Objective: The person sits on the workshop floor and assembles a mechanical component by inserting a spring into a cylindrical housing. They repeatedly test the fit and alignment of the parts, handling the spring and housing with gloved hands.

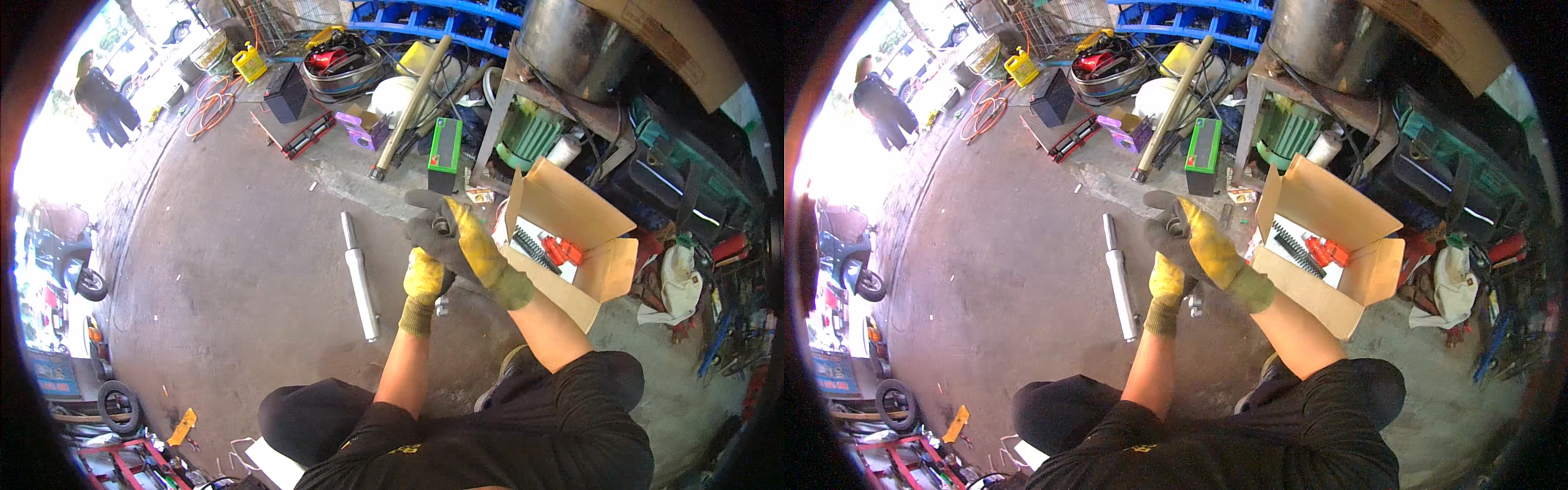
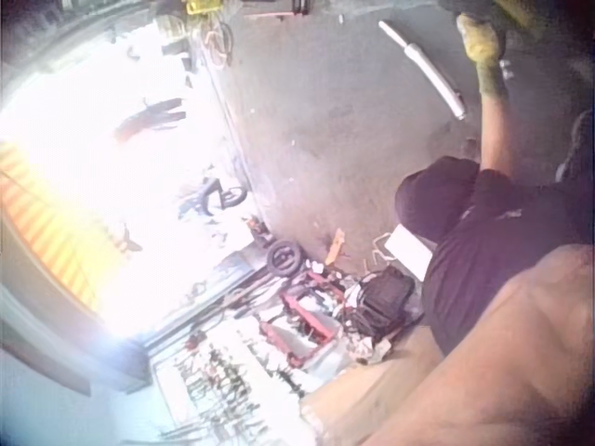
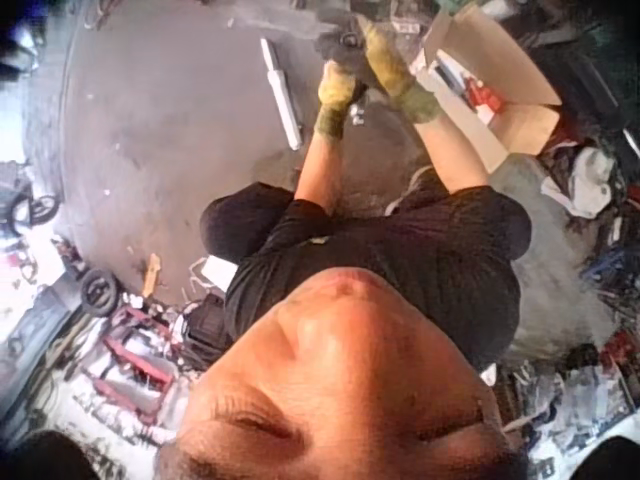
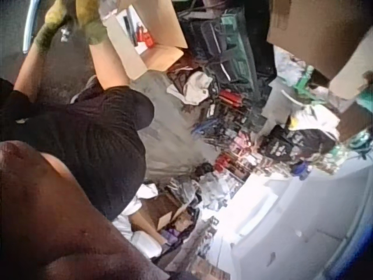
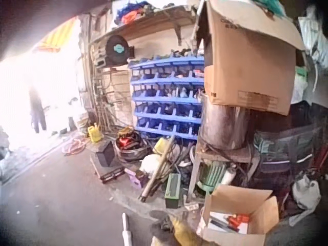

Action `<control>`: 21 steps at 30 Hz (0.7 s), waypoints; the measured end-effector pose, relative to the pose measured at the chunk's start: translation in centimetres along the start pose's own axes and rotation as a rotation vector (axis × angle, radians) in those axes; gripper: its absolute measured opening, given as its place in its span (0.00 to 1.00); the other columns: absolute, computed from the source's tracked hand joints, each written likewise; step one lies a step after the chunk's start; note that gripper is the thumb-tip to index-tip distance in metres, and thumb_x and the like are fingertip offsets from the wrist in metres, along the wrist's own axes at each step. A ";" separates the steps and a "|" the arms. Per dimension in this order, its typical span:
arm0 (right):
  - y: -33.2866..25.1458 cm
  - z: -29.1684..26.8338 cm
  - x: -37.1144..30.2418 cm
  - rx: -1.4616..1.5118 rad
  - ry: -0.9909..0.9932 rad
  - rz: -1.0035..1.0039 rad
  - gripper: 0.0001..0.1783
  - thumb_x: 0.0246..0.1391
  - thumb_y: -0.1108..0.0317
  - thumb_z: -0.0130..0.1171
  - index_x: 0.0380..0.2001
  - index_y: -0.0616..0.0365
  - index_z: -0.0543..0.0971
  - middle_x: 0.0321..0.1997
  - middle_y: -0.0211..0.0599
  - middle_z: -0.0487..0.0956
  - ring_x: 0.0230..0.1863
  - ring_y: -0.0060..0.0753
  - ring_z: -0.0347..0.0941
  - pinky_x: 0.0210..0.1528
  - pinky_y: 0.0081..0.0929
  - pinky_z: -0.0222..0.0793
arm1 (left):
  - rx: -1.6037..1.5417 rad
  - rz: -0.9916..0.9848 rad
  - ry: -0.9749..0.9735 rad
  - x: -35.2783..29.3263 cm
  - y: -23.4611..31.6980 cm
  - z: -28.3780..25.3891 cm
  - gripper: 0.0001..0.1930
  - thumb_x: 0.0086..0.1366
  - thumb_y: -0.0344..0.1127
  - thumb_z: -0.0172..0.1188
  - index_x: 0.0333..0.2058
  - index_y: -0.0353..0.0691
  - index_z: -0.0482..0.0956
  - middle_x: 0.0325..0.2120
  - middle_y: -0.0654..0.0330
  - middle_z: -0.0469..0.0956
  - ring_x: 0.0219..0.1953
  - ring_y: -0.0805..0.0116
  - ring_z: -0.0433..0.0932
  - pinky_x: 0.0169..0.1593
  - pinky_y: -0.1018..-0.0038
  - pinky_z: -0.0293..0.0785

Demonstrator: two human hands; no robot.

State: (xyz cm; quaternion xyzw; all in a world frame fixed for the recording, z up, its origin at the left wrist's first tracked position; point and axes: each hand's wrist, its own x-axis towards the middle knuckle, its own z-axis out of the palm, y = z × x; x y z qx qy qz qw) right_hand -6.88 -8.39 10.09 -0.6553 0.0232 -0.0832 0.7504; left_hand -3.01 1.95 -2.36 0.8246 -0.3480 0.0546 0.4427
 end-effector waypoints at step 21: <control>3.8 0.3 2.9 0.290 0.424 0.042 0.21 0.74 0.57 0.58 0.58 0.64 0.80 0.50 0.47 0.88 0.53 0.41 0.85 0.58 0.36 0.81 | -0.503 -0.406 0.535 0.0 1.9 4.5 0.06 0.63 0.34 0.68 0.38 0.42 0.85 0.33 0.50 0.86 0.37 0.47 0.85 0.42 0.59 0.78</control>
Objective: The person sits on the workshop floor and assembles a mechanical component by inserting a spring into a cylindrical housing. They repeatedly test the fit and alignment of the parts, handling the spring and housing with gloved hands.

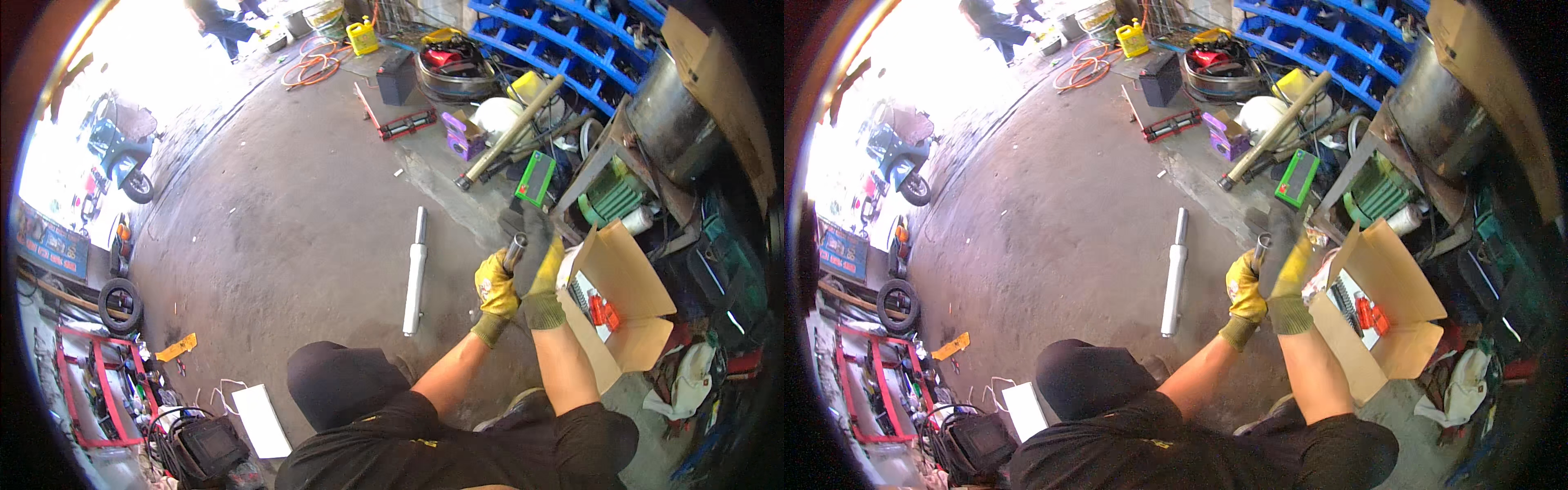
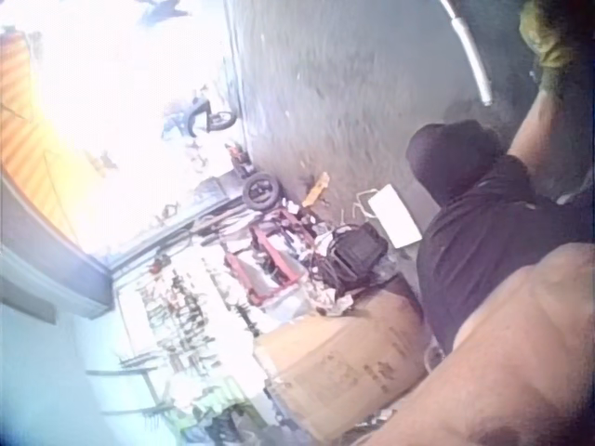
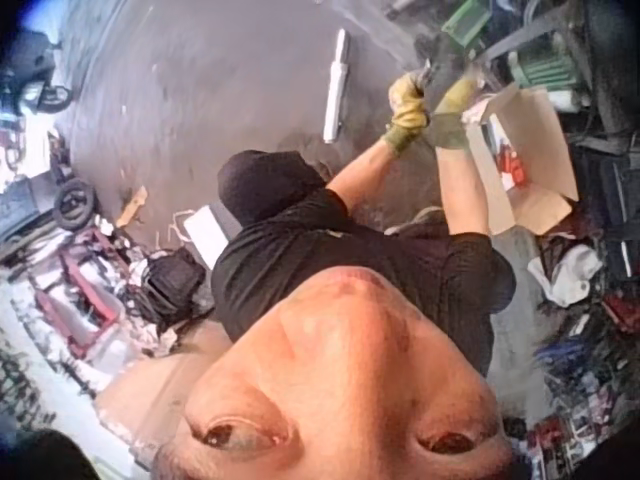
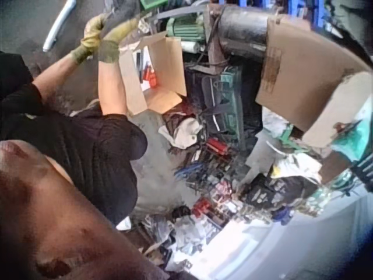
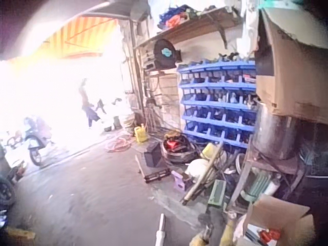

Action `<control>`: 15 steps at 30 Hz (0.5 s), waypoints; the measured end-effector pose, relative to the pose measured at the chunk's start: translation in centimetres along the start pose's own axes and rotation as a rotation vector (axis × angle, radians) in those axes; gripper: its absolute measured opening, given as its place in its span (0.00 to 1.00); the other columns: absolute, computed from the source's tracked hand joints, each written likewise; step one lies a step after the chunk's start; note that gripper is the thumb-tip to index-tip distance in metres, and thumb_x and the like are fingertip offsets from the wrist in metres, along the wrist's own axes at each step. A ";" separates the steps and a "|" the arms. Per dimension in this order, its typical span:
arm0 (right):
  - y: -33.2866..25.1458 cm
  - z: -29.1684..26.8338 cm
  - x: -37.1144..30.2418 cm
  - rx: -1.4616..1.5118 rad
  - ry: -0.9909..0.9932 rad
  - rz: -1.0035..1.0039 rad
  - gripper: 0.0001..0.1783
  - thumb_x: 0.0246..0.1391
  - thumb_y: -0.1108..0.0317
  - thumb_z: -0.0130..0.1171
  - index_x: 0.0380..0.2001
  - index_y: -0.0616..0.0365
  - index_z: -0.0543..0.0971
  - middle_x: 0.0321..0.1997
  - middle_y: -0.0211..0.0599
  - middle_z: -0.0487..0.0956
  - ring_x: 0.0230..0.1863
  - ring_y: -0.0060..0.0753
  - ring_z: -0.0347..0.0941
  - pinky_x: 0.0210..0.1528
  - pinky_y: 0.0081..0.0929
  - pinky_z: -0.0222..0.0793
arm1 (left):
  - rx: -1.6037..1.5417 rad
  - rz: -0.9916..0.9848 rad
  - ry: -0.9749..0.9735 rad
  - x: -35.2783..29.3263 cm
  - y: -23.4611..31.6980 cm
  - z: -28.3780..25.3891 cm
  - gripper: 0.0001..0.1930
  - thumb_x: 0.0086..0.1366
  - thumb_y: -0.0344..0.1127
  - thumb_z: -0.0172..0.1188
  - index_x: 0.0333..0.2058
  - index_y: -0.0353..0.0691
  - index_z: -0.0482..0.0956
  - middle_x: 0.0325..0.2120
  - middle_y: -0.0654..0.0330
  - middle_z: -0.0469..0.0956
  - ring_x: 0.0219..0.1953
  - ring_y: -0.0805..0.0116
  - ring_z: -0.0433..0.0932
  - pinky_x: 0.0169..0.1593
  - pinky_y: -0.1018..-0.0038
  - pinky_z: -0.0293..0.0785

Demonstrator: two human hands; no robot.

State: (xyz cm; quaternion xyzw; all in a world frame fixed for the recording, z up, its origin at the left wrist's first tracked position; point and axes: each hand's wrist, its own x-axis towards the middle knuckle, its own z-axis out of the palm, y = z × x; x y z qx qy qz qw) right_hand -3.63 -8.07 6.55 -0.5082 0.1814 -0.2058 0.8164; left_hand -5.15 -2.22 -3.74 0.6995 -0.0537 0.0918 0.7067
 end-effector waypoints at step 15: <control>-7.1 -0.9 0.5 -0.353 -0.895 0.387 0.20 0.70 0.58 0.66 0.49 0.67 0.87 0.42 0.38 0.89 0.42 0.28 0.85 0.47 0.29 0.81 | -0.880 -0.450 -1.011 4.0 -1.4 -7.8 0.22 0.68 0.39 0.73 0.57 0.38 0.82 0.49 0.57 0.83 0.48 0.66 0.81 0.52 0.65 0.81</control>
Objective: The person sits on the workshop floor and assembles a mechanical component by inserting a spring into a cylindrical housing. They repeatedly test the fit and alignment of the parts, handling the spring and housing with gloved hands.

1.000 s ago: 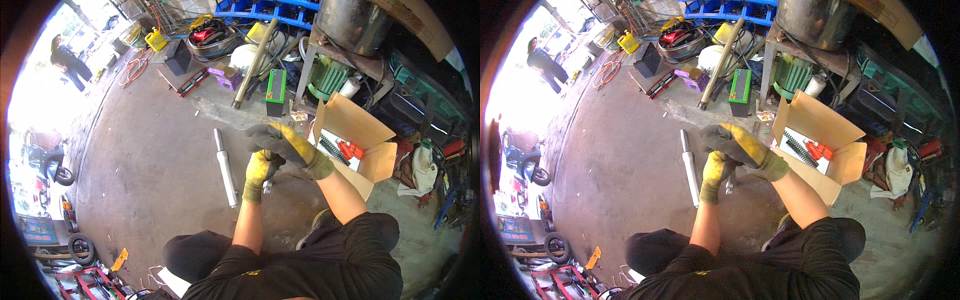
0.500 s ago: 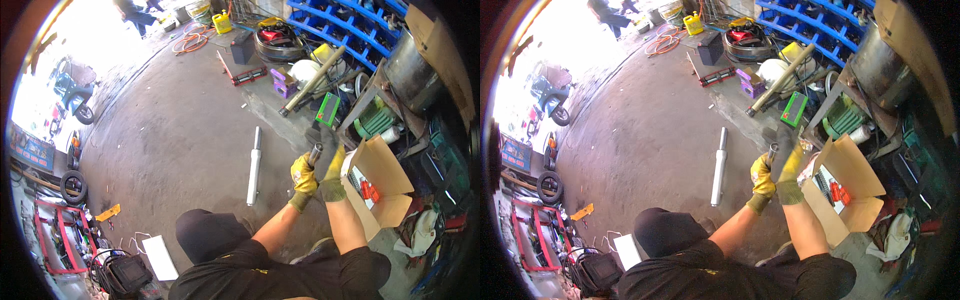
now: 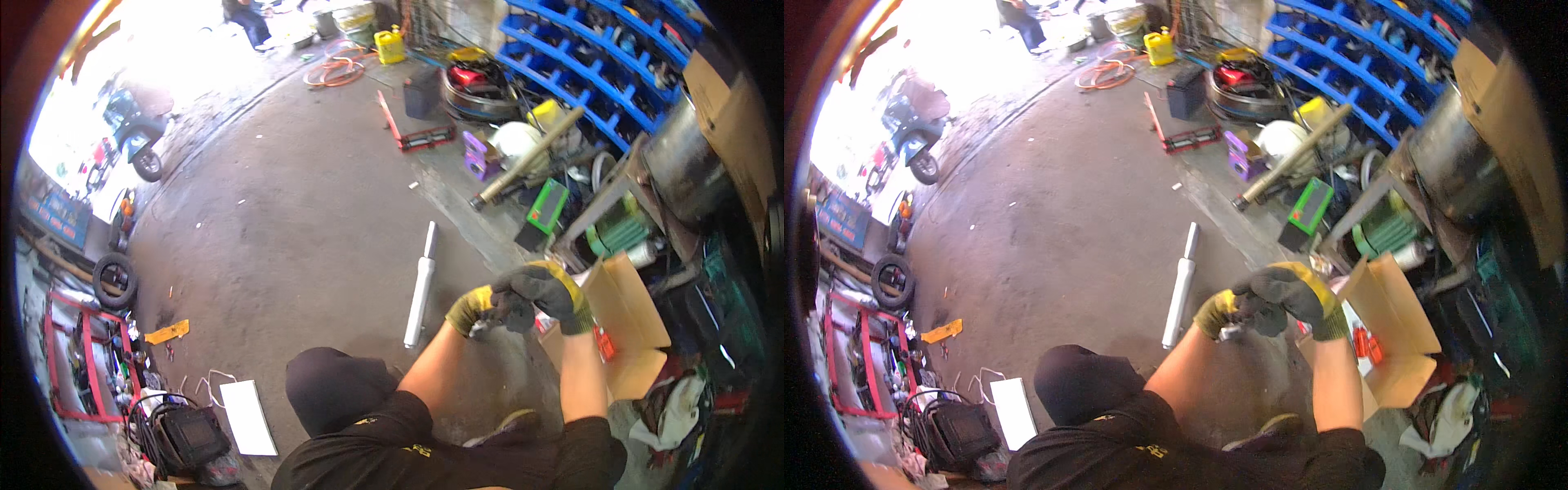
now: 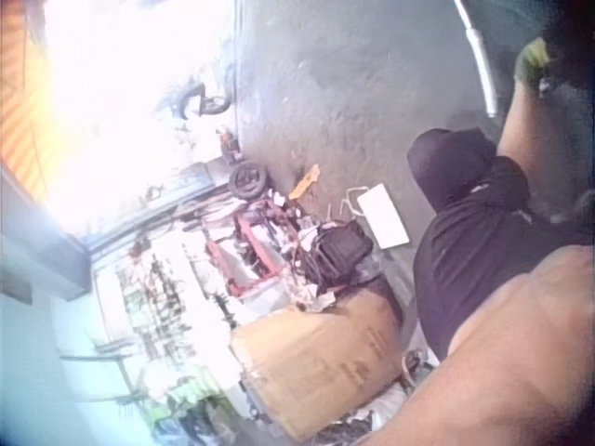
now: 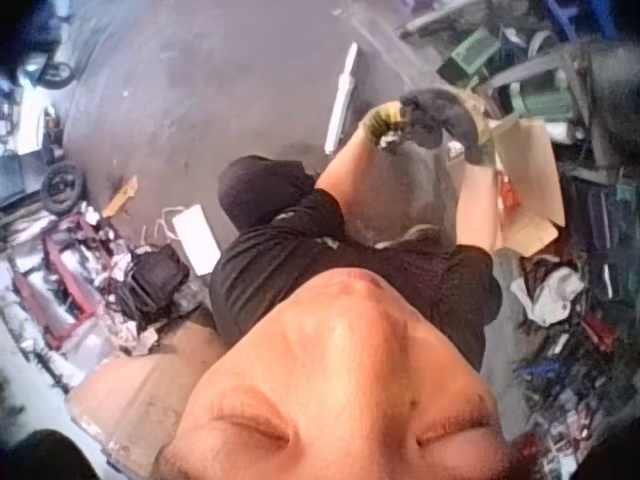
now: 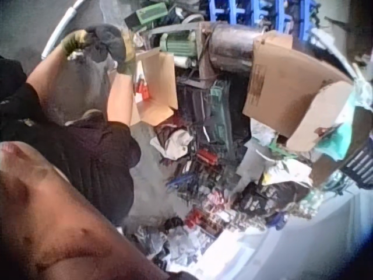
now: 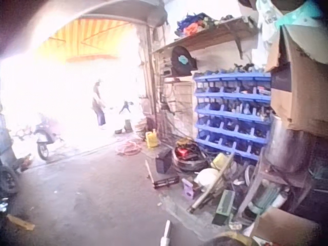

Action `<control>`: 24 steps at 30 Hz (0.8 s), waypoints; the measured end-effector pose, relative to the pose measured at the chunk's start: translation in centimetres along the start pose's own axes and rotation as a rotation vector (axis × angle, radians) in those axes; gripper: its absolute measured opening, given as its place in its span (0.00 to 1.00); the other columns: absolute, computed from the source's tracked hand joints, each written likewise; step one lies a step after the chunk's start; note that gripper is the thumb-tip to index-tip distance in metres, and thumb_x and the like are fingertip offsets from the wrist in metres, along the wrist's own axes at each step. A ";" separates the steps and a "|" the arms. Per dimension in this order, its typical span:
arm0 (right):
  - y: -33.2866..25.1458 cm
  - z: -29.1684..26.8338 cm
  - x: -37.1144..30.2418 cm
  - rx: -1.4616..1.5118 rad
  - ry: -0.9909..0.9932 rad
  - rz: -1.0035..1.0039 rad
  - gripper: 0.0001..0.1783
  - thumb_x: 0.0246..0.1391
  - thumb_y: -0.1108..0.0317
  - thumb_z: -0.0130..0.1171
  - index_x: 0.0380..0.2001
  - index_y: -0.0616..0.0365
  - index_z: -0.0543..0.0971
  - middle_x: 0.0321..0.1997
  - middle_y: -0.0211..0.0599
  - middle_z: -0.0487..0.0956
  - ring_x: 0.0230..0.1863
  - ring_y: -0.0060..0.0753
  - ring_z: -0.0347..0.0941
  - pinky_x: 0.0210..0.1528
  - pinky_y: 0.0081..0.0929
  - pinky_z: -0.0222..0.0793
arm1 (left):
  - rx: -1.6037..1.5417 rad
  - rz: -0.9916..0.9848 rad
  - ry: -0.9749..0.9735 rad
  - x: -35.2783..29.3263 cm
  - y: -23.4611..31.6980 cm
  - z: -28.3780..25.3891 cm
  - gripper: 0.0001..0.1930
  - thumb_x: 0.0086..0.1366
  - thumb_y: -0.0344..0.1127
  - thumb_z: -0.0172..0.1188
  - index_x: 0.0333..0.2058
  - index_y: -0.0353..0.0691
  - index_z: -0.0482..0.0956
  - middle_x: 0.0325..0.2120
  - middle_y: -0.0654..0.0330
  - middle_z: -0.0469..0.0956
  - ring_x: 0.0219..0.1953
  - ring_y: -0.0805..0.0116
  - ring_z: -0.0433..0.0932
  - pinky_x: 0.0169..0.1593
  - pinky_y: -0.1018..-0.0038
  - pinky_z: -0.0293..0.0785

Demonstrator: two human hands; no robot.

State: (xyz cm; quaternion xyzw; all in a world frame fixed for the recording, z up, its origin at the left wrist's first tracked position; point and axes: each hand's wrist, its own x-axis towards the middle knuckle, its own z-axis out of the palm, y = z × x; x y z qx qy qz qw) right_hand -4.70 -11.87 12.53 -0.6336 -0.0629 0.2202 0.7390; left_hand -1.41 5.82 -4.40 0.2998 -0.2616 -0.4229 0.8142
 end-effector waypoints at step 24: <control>28.1 -2.9 5.6 -1.483 0.385 0.694 0.17 0.67 0.64 0.56 0.55 0.47 0.84 0.60 0.47 0.82 0.59 0.50 0.82 0.60 0.50 0.79 | 0.467 -0.100 0.505 0.6 5.9 2.7 0.15 0.61 0.32 0.72 0.45 0.30 0.88 0.34 0.59 0.87 0.36 0.70 0.83 0.43 0.73 0.79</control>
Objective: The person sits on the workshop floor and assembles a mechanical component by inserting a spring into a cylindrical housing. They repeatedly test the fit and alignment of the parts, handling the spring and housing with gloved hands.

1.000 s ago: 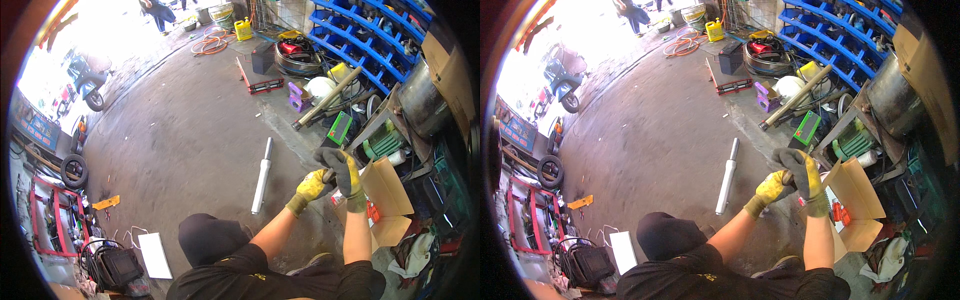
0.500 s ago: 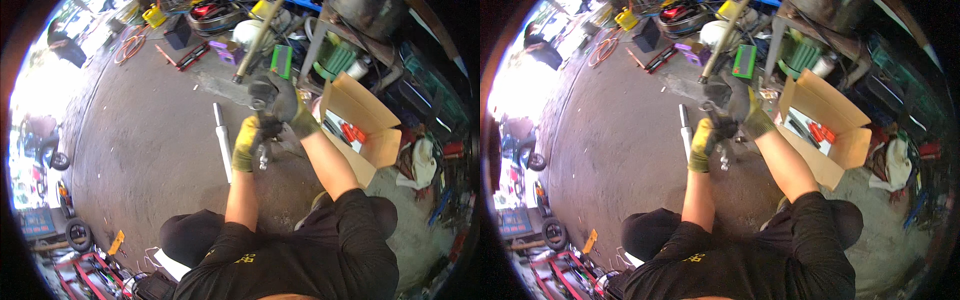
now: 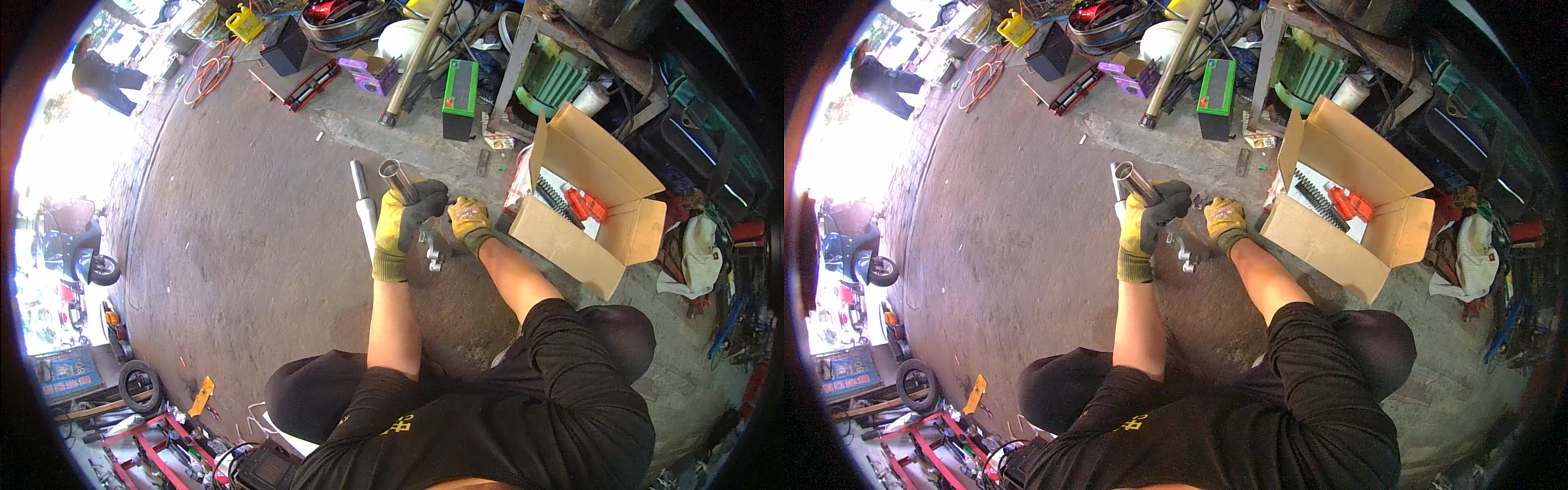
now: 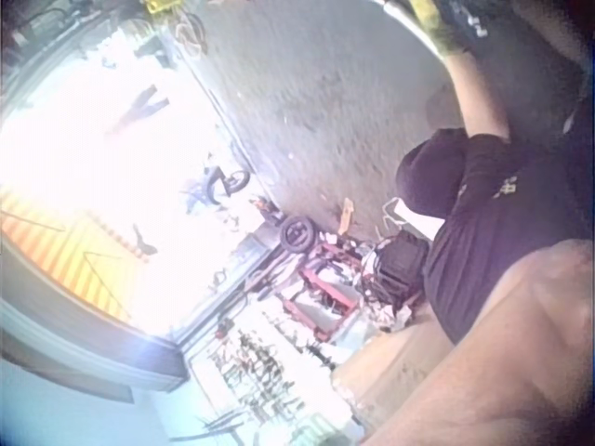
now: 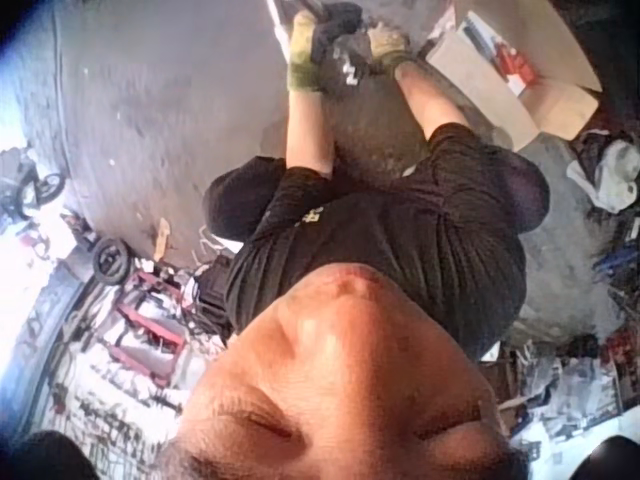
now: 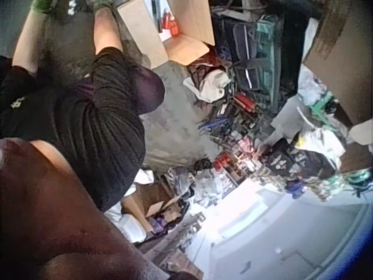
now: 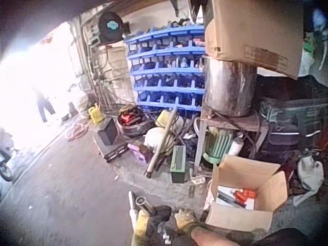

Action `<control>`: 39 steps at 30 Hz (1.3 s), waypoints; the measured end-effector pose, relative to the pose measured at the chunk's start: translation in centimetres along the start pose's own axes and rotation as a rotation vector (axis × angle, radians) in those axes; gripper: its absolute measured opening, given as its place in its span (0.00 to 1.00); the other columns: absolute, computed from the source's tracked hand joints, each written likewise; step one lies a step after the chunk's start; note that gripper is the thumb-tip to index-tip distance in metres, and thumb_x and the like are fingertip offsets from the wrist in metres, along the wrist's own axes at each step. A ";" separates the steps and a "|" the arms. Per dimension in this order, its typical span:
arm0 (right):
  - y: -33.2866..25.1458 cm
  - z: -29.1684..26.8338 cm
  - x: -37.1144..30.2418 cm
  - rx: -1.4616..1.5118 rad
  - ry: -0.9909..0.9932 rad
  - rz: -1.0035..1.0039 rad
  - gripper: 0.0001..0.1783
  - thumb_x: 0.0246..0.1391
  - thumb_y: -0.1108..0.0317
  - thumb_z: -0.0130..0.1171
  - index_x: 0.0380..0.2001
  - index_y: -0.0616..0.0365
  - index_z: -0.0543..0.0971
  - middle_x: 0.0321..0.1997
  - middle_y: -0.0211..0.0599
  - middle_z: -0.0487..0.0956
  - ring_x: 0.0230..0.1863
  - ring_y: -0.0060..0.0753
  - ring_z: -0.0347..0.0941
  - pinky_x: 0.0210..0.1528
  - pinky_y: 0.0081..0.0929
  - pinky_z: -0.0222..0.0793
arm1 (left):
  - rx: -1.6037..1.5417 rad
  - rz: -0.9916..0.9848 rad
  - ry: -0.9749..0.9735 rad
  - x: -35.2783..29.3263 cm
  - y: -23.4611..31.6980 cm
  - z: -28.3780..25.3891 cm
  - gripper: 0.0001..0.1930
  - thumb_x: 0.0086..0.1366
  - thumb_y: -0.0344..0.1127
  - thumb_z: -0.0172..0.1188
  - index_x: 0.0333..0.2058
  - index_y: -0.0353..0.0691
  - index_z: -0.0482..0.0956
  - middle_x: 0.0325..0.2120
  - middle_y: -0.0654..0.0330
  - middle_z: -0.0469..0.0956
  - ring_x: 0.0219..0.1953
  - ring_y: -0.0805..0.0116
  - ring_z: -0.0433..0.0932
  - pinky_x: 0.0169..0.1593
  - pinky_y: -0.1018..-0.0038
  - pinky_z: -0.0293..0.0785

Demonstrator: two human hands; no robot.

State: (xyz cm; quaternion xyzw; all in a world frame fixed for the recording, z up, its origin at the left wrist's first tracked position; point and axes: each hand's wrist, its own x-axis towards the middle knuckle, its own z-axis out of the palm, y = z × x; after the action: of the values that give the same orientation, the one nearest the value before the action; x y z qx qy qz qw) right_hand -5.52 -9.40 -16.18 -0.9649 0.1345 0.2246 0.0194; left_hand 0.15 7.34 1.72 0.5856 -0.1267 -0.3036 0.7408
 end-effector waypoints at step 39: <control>5.5 -17.3 -7.8 1.874 0.157 -0.249 0.25 0.61 0.82 0.70 0.60 0.58 0.78 0.51 0.32 0.84 0.49 0.26 0.83 0.54 0.26 0.83 | 0.125 -0.013 0.349 4.0 -1.4 2.2 0.17 0.69 0.50 0.72 0.34 0.40 0.87 0.24 0.68 0.82 0.25 0.79 0.73 0.33 0.77 0.68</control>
State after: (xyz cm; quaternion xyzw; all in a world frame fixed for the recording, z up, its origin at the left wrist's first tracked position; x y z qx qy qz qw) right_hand -6.37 -14.39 2.90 -0.5764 0.1573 -0.0439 0.8007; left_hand 1.68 3.01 0.40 0.6750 -0.0111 -0.1937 0.7118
